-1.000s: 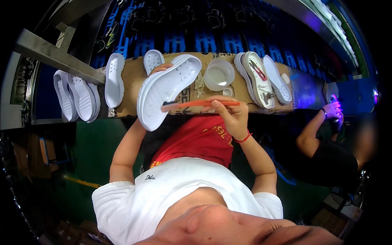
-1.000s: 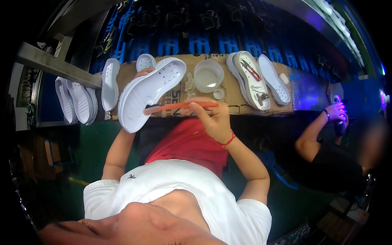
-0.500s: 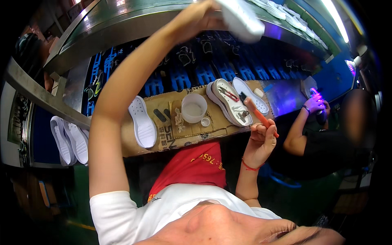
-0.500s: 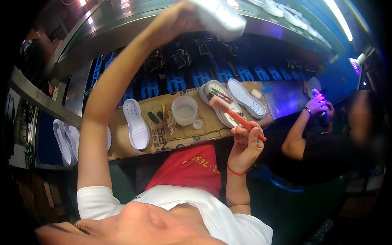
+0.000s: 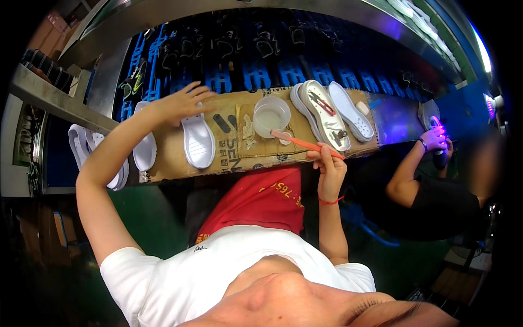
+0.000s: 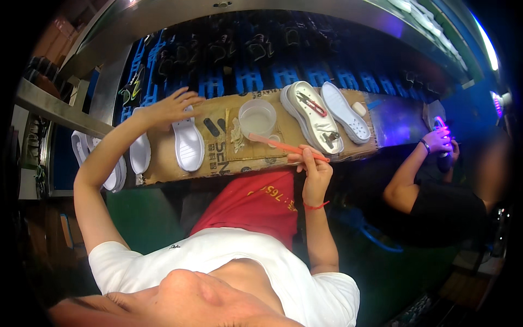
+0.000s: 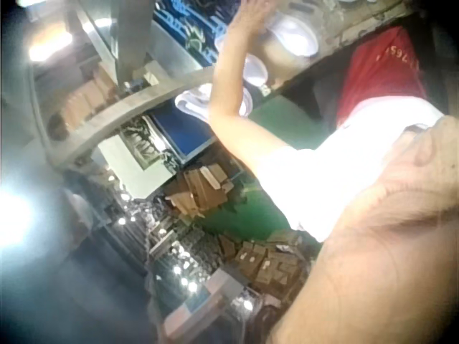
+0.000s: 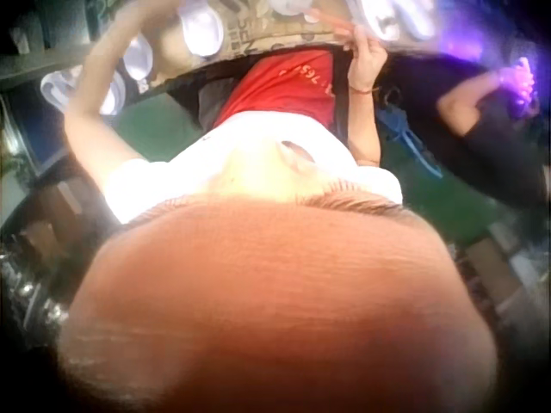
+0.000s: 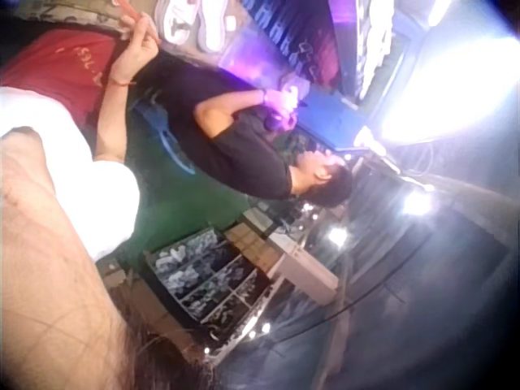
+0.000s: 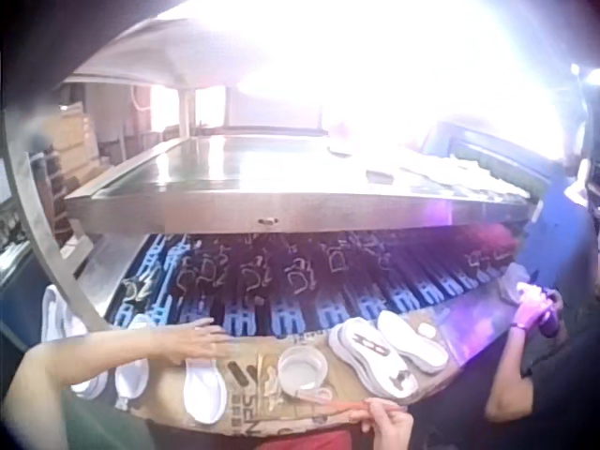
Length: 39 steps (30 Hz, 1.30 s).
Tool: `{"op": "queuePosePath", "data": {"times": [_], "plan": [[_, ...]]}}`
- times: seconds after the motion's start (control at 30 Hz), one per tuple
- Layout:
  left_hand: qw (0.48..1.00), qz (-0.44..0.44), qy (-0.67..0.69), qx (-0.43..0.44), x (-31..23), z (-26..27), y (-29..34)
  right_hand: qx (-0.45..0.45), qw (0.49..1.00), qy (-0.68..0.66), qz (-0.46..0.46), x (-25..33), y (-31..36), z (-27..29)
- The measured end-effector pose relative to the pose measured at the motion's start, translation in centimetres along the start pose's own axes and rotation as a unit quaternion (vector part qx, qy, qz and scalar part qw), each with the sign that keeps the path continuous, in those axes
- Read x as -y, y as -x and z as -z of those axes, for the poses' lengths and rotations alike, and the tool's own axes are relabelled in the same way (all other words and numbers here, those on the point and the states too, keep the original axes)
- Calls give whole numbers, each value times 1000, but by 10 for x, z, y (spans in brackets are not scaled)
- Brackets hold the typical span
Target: The person repeatedly picks up white shoe insoles, dips a brush into a small container of liquid, and applies the liquid to the insole surface. The person places each treated insole on a nearby stack and continues the process with the next insole.
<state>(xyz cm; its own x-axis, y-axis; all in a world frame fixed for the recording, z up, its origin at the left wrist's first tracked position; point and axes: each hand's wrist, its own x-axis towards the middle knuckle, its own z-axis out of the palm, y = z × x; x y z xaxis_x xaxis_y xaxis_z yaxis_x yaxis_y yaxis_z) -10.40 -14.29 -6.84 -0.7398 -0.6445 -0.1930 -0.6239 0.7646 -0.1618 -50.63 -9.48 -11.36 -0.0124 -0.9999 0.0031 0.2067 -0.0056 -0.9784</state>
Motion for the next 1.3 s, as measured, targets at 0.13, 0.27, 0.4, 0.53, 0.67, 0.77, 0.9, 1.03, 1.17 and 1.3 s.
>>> {"op": "queuePosePath", "data": {"times": [0.13, 0.27, 0.4, 0.53, 0.67, 0.77, 0.9, 1.03, 1.17, 1.3], "plan": [[995, -40, -22, -94, 4, -68, 20, 27, 991, 126, 45, -11, -34, -6], [994, 24, 37, -104, -7, -39, 26, 58, 978, 171, 104, -21, -73, -15], [900, 270, 297, -170, -34, -11, 42, 73, 966, 211, 127, -24, -96, -25], [629, 382, 612, -289, -67, -28, 49, 78, 956, 254, 122, -21, -104, -36], [426, 314, 800, -283, -101, -55, 56, 99, 947, 278, 128, -21, -107, -35], [253, 175, 906, -292, -130, -54, 48, 98, 967, 231, 48, -19, -105, -28], [129, 133, 945, -268, -155, -53, 28, 99, 983, 88, -126, -13, -110, -10], [110, 123, 963, -211, -164, -60, 21, 155, 966, -31, -206, -10, -111, -10], [113, 130, 969, -174, -169, -45, 16, 245, 961, -23, -128, 13, -99, -44], [105, 88, 980, -144, -170, -45, 18, 258, 949, 159, 86, 32, -95, -77]]}}
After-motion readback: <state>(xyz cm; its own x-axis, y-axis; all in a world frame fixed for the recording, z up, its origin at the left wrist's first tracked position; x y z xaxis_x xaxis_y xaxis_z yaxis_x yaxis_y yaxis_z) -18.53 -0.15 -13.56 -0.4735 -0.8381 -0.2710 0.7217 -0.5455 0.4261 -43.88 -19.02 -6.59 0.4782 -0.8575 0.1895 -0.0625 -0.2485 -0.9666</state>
